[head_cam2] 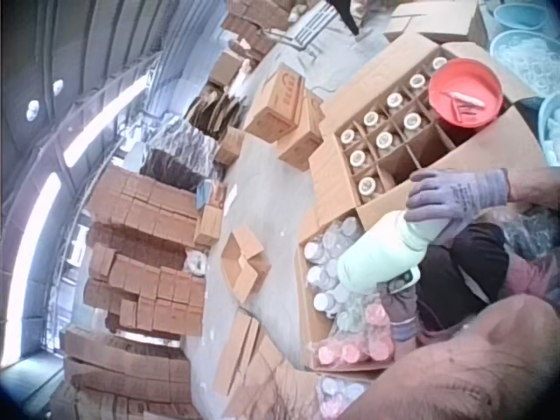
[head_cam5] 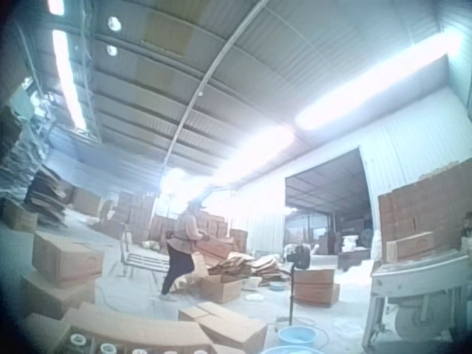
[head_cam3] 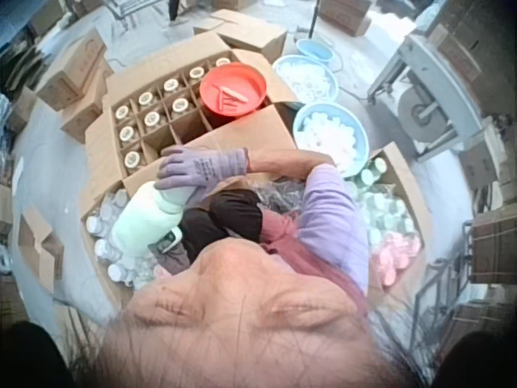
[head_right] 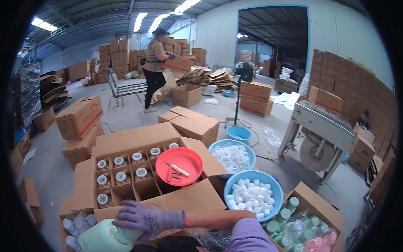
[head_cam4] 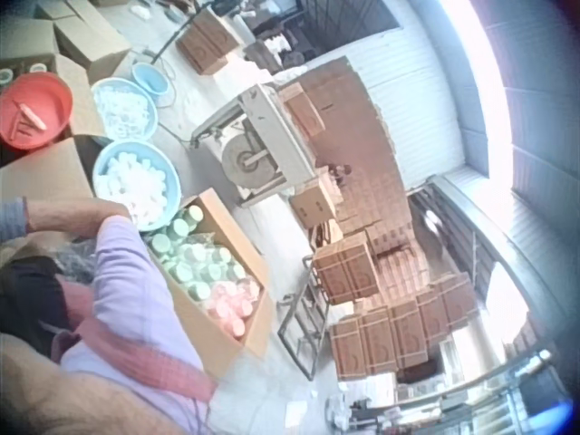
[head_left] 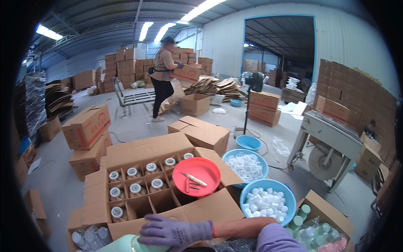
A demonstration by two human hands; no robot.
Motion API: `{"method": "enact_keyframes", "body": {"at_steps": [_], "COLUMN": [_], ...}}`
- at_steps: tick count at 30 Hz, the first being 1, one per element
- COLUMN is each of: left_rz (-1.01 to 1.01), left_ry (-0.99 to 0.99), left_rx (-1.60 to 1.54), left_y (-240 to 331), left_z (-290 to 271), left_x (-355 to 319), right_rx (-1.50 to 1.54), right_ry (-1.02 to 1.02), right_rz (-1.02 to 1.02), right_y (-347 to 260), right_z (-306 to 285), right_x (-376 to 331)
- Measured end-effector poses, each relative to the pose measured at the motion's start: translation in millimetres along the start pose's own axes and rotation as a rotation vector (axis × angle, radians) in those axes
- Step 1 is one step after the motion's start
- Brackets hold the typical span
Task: The person assembles thermos bottles by placing white plastic rings onto metal inner bottles, inserting them into colored outer shells, and screwing on caps. They then wrap each completed unit in plastic and place it into a cardboard box.
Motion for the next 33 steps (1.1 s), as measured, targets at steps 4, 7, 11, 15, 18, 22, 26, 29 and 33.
{"method": "enact_keyframes", "body": {"at_steps": [4,7,11,15,18,22,26,29,33], "left_rz": [-0.012,-0.030,-0.117,-0.065,0.074,0.229,-0.055,0.011,-0.104], "left_ry": [0.168,0.177,-0.044,-0.560,-0.940,-0.988,-0.079,0.177,0.259], "left_rx": [0.381,0.745,1.342,2.021,2.302,2.510,1.815,1.643,1.398], "left_y": [-31.2,-47.7,-80.9,-96.9,-101.5,-73.0,-85.2,-117.6,-135.6], "left_z": [10.1,37.4,75.2,95.6,83.1,50.4,93.9,88.2,78.1], "left_x": [14.7,16.1,22.5,13.7,-3.8,-53.5,-90.6,-92.6,-72.8], "right_rx": [0.436,1.199,1.961,1.730,1.383,1.162,0.955,0.880,0.908], "right_ry": [0.363,0.412,0.046,-0.232,-0.187,-0.640,-0.784,-0.509,-0.350], "right_rz": [0.505,1.263,1.460,1.525,1.008,0.987,0.986,0.911,0.555], "right_y": [-8.3,12.5,22.7,26.7,48.4,3.8,-31.4,-50.5,-76.1], "right_z": [45.7,58.5,98.8,56.4,70.0,23.4,13.5,16.0,-3.9], "right_x": [-25.4,-33.7,-94.4,-84.3,-90.4,-62.8,-78.7,-88.1,-83.3]}}
Point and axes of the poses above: each hand's wrist, its own x-axis towards the middle knuckle, its own z-axis out of the palm, y = z × x, the point moved 2 cm from there along x, towards the middle knuckle
